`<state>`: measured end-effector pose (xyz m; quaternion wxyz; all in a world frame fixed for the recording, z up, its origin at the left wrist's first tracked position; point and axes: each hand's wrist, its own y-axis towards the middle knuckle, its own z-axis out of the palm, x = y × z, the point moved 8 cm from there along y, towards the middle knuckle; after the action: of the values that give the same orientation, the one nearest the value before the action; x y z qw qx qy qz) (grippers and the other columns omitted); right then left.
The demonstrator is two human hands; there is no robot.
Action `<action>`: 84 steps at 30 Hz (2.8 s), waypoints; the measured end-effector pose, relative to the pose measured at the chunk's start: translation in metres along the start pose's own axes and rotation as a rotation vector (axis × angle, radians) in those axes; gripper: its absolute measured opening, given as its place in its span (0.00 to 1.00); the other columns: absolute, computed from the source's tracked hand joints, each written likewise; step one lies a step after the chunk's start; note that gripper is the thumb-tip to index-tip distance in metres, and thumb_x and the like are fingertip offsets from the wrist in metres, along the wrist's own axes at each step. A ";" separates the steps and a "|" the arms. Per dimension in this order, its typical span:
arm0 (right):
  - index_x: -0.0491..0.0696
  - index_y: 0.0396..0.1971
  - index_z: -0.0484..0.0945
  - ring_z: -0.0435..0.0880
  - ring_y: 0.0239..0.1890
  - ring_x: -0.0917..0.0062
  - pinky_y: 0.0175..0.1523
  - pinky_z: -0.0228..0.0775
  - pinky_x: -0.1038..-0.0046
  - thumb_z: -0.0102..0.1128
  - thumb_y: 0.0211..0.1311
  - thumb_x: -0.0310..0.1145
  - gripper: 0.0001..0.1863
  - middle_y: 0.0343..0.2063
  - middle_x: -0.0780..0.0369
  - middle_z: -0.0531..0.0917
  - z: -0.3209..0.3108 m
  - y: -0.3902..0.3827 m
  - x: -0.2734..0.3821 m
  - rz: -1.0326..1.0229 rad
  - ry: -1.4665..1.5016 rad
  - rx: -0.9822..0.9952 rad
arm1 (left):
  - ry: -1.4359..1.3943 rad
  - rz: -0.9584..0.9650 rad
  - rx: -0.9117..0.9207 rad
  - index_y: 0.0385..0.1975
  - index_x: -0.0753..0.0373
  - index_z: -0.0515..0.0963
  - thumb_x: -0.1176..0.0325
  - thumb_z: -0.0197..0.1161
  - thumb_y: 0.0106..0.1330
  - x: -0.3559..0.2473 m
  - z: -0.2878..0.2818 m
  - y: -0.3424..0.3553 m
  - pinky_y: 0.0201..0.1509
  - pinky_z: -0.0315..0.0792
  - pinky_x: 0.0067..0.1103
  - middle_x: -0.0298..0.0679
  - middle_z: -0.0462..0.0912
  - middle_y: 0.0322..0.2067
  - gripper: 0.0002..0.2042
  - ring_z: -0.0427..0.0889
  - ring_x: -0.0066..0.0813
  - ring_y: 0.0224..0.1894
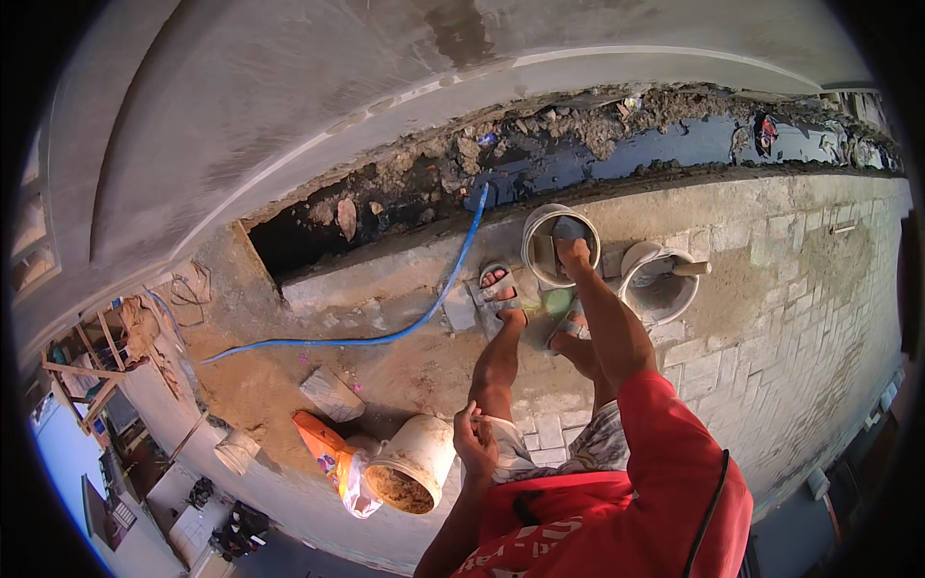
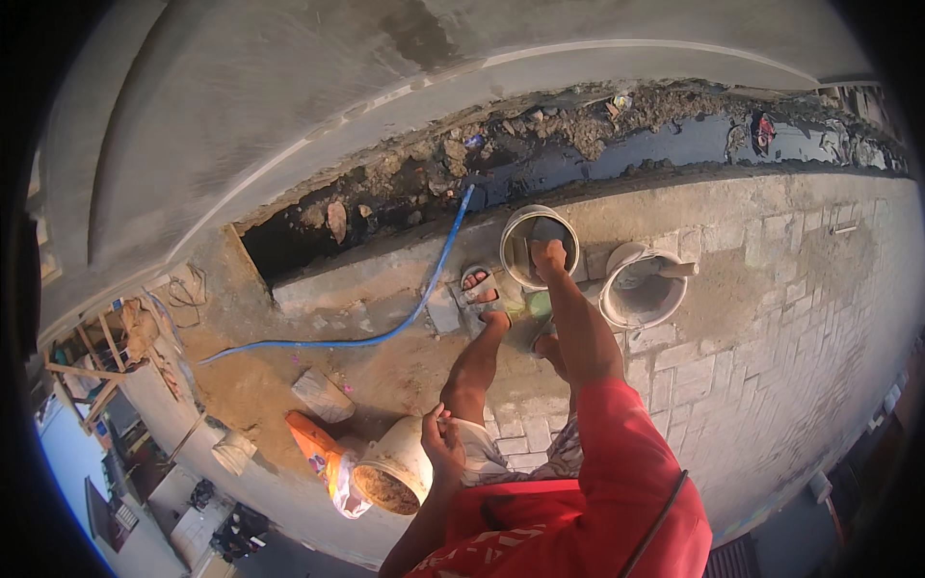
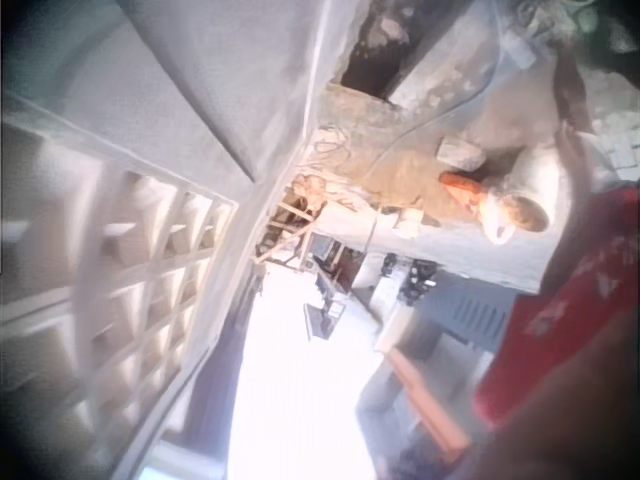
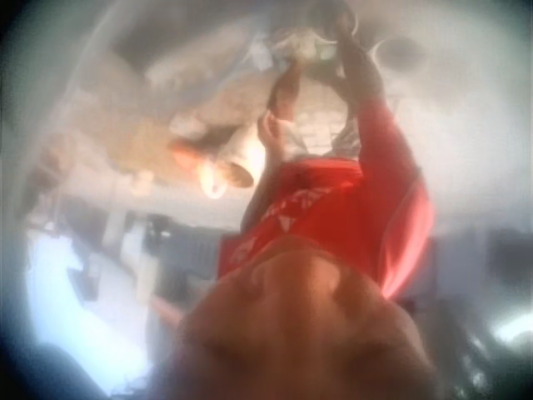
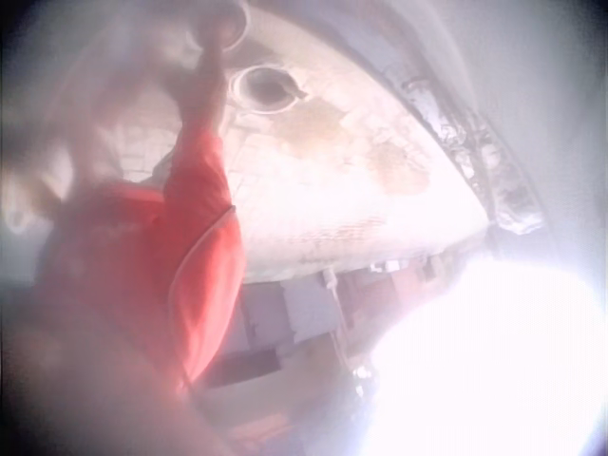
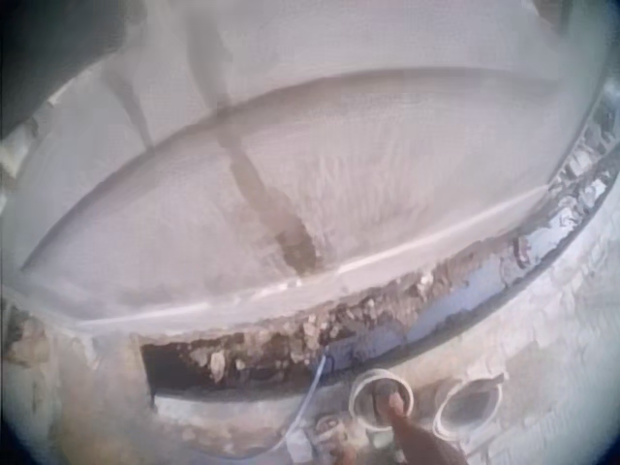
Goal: The person applies plaster to a geometrically patterned ceiling using a trowel, smoothing the surface across multiple sections. The person repeatedly scoops plaster from a bucket and spreads it over the ceiling grid.
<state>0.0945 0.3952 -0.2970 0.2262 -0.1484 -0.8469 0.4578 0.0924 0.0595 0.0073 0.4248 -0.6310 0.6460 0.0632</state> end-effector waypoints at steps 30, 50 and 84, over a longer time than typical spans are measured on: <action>0.49 0.45 0.63 0.79 0.37 0.70 0.36 0.76 0.66 0.64 0.48 0.25 0.25 0.37 0.59 0.77 -0.286 -0.420 0.170 -0.850 0.522 0.542 | -0.227 0.401 -0.250 0.37 0.67 0.73 0.72 0.60 0.50 -0.070 -0.118 0.113 0.44 0.71 0.32 0.49 0.76 0.36 0.13 0.77 0.43 0.38; 0.54 0.59 0.65 0.75 0.25 0.63 0.35 0.69 0.63 0.58 0.47 0.29 0.33 0.27 0.54 0.72 -0.357 -0.832 0.528 -1.707 0.173 -0.946 | -0.050 0.039 -0.081 0.30 0.67 0.73 0.68 0.60 0.54 0.045 -0.332 0.309 0.15 0.69 0.27 0.42 0.75 0.25 0.09 0.75 0.33 0.16; 0.57 0.57 0.68 0.75 0.26 0.64 0.34 0.70 0.65 0.56 0.46 0.27 0.33 0.27 0.57 0.72 -0.352 -0.824 0.522 -1.616 0.191 -0.979 | -0.190 -0.188 0.361 0.39 0.63 0.74 0.67 0.56 0.61 -0.014 -0.369 0.313 0.18 0.74 0.27 0.40 0.75 0.27 0.10 0.79 0.34 0.19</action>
<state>-0.2053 0.4412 0.6952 0.4556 0.3673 -0.7690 -0.2573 -0.3548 -0.0966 0.1067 0.5937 -0.5933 0.5425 -0.0342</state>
